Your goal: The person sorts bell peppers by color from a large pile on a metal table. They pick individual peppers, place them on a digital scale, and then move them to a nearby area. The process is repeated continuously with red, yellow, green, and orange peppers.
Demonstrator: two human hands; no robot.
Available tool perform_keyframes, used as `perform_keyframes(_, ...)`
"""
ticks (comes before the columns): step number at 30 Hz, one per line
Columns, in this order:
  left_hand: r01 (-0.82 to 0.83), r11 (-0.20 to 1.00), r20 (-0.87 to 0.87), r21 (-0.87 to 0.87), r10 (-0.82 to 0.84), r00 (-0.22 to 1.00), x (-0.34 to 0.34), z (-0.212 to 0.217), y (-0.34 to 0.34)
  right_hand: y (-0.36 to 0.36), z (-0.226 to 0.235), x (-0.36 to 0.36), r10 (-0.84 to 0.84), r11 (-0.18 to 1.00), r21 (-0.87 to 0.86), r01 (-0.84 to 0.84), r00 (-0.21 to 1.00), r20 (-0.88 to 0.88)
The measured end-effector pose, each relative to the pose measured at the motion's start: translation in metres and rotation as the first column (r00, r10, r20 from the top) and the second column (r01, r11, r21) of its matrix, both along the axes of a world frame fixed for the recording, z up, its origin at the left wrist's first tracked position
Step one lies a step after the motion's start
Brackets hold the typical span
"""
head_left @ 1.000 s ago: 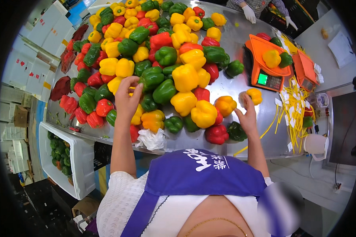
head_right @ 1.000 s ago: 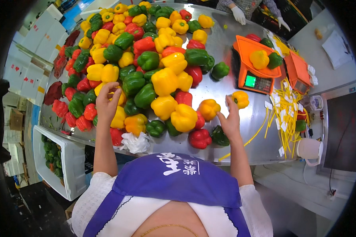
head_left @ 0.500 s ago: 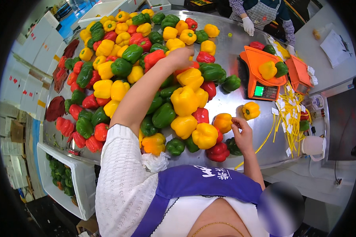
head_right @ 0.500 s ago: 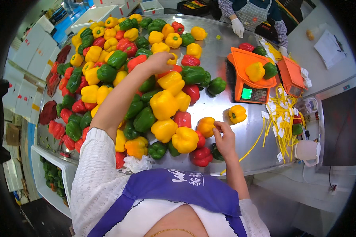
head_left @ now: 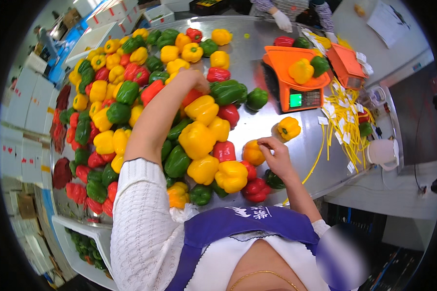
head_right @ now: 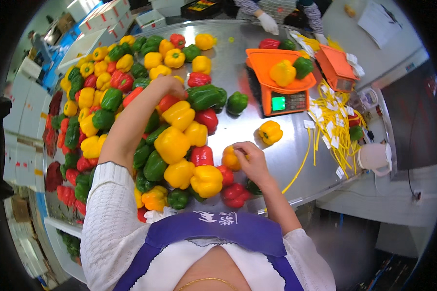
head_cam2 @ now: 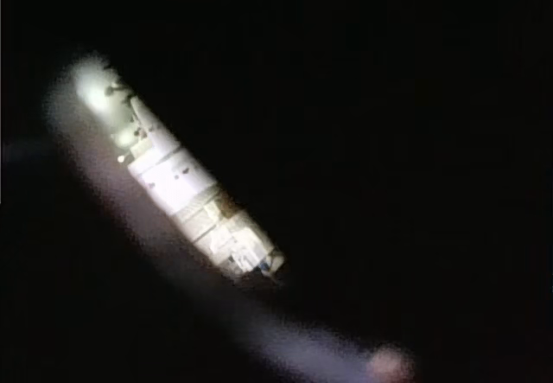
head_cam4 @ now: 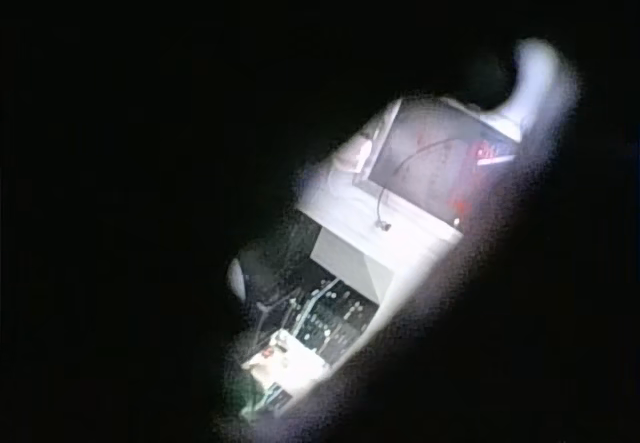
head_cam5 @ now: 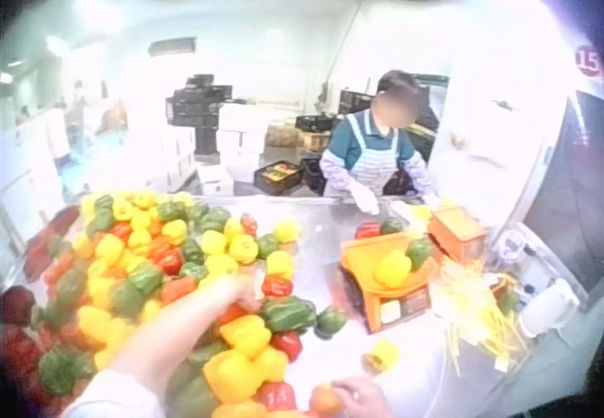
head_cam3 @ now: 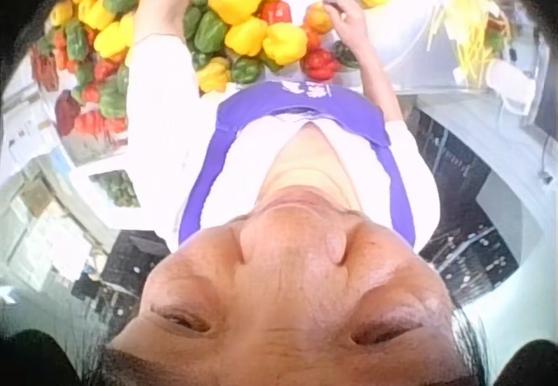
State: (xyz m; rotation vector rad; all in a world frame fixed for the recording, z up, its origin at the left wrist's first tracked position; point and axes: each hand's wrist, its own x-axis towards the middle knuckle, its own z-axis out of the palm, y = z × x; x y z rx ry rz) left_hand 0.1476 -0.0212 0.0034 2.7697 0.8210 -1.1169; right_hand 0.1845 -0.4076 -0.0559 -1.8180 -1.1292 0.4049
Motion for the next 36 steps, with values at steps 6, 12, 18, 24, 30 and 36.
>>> perform_keyframes(6,-0.178,0.974,-0.124,-0.138,0.162,0.979,0.014,-0.022,0.011,-0.002,-0.010,0.007,0.025,0.999,0.023,-0.023,0.996,-0.083)
perform_keyframes(12,0.102,0.975,0.135,-0.198,-0.076,0.988,0.001,-0.080,0.025,-0.021,-0.025,0.007,0.019,0.997,0.079,0.001,0.968,-0.252)
perform_keyframes(18,-0.037,0.991,0.543,-0.131,0.103,0.834,-0.048,-0.024,-0.022,-0.037,-0.031,0.020,-0.072,0.996,0.025,0.087,0.924,-0.377)
perform_keyframes(24,0.074,0.709,0.697,-0.701,0.660,0.280,-0.095,0.057,-0.085,-0.009,-0.021,0.046,0.043,0.966,0.247,0.075,0.896,-0.441)
perform_keyframes(30,0.400,0.392,0.463,-0.828,0.881,0.095,-0.104,0.068,-0.175,0.032,0.079,0.039,0.337,0.922,0.326,-0.210,0.848,-0.409)
perform_keyframes(36,0.609,0.055,0.001,-0.791,0.996,-0.089,-0.071,0.037,-0.236,0.036,0.077,0.040,0.469,0.851,0.515,-0.103,0.591,-0.656)
